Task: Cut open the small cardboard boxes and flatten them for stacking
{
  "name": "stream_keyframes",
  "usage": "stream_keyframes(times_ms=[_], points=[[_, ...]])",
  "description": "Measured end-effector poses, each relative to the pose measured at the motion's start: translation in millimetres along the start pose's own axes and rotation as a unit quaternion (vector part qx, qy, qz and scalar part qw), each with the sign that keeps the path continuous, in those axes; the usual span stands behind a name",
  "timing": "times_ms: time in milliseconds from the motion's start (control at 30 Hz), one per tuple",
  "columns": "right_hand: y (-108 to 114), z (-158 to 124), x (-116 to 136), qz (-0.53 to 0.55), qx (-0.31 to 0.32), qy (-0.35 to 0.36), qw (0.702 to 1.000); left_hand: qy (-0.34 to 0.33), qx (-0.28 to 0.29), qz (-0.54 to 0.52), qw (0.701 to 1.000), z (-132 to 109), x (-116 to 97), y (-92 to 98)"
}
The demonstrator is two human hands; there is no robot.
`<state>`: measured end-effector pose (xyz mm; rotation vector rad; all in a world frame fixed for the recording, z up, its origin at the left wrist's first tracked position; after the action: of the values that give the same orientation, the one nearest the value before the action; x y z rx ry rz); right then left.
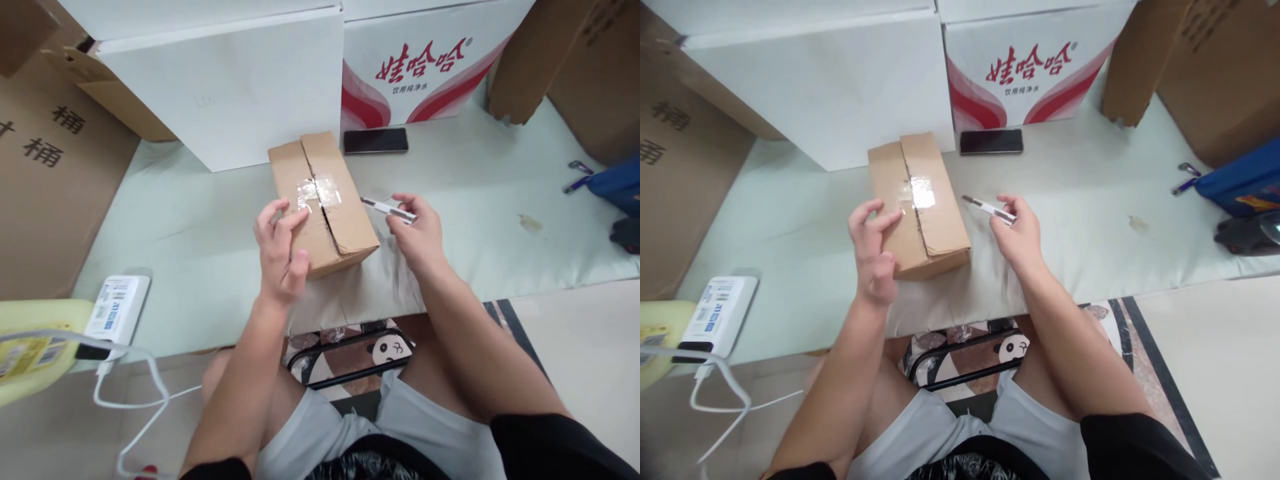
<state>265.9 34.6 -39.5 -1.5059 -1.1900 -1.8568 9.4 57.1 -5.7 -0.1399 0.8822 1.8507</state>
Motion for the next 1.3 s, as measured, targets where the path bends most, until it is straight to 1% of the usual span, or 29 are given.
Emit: stream_keyframes(times_ms=[33,100,167,233,300,333,367,433,500,567,700,867,1033,1133,1200,1300], points=[[2.6,1.4,0.8,0.05,-0.036,0.017,0.998,-0.018,-0.017,0.012,1.0,-1.3,-8.7,-3.8],[9.5,2.0,7.4,0.134,-0.106,0.068,0.983,-0.06,-0.032,0.01,0.998,-4.3,-26.3,-11.1],[18.7,-3.5,23.2,0.189,-0.16,0.146,0.958,-0.081,-0.017,-0.008,0.997,-7.2,-40.5,-17.4],[28.7,-17.1,46.2,0.222,-0.196,0.245,0.923,-0.081,0.005,-0.014,0.997,-9.6,-49.2,-21.1],[35.3,-36.1,69.6,0.229,-0.201,0.339,0.89,-0.077,0.015,-0.014,0.997,-11.2,-53.0,-22.2],[36.0,-45.8,79.2,0.219,-0.19,0.375,0.881,-0.078,0.015,-0.016,0.997,-11.7,-53.7,-22.3],[34.9,-54.6,86.9,0.203,-0.171,0.403,0.876,-0.079,0.014,-0.017,0.997,-12.0,-53.7,-22.4],[28.0,-68.3,95.6,0.159,-0.115,0.438,0.877,-0.071,0.0,-0.002,0.997,-11.8,-52.0,-22.5],[20.1,-76.5,96.6,0.111,-0.07,0.456,0.88,-0.053,-0.02,0.029,0.998,-11.0,-49.5,-22.9],[15.8,-79.7,93.6,0.073,-0.055,0.461,0.882,-0.04,-0.018,0.046,0.998,-9.7,-47.4,-24.5],[18.0,-80.2,88.6,0.049,-0.069,0.459,0.884,-0.044,0.016,0.019,0.999,-7.7,-45.7,-28.0],[17.5,-80.4,88.5,0.047,-0.079,0.457,0.885,-0.029,0.022,0.018,0.999,-7.9,-44.5,-28.4],[15.7,-81.1,87.8,0.014,-0.104,0.482,0.87,-0.025,0.02,0.028,0.999,-8.2,-45.6,-28.9],[15.8,-81.6,86.8,-0.014,-0.111,0.472,0.875,-0.016,0.024,0.039,0.999,-7.7,-46.0,-29.3],[14.8,-83.1,88.2,-0.016,-0.103,0.48,0.871,-0.012,0.023,0.037,0.999,-7.3,-46.4,-29.3],[11.3,-84.5,91.7,-0.005,-0.073,0.501,0.862,-0.015,0.016,0.015,1.0,-7.1,-47.0,-28.5]])
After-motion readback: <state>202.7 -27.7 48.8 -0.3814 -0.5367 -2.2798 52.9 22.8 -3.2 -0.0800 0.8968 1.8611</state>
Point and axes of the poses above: each hand's wrist, its own z-axis towards the middle knuckle, its own y-axis out of the back of the hand, x = y × z, the point moved 4 cm from there along z, towards the middle knuckle, and after that the axes turned 2 degrees about z, right-handed, at the moved point
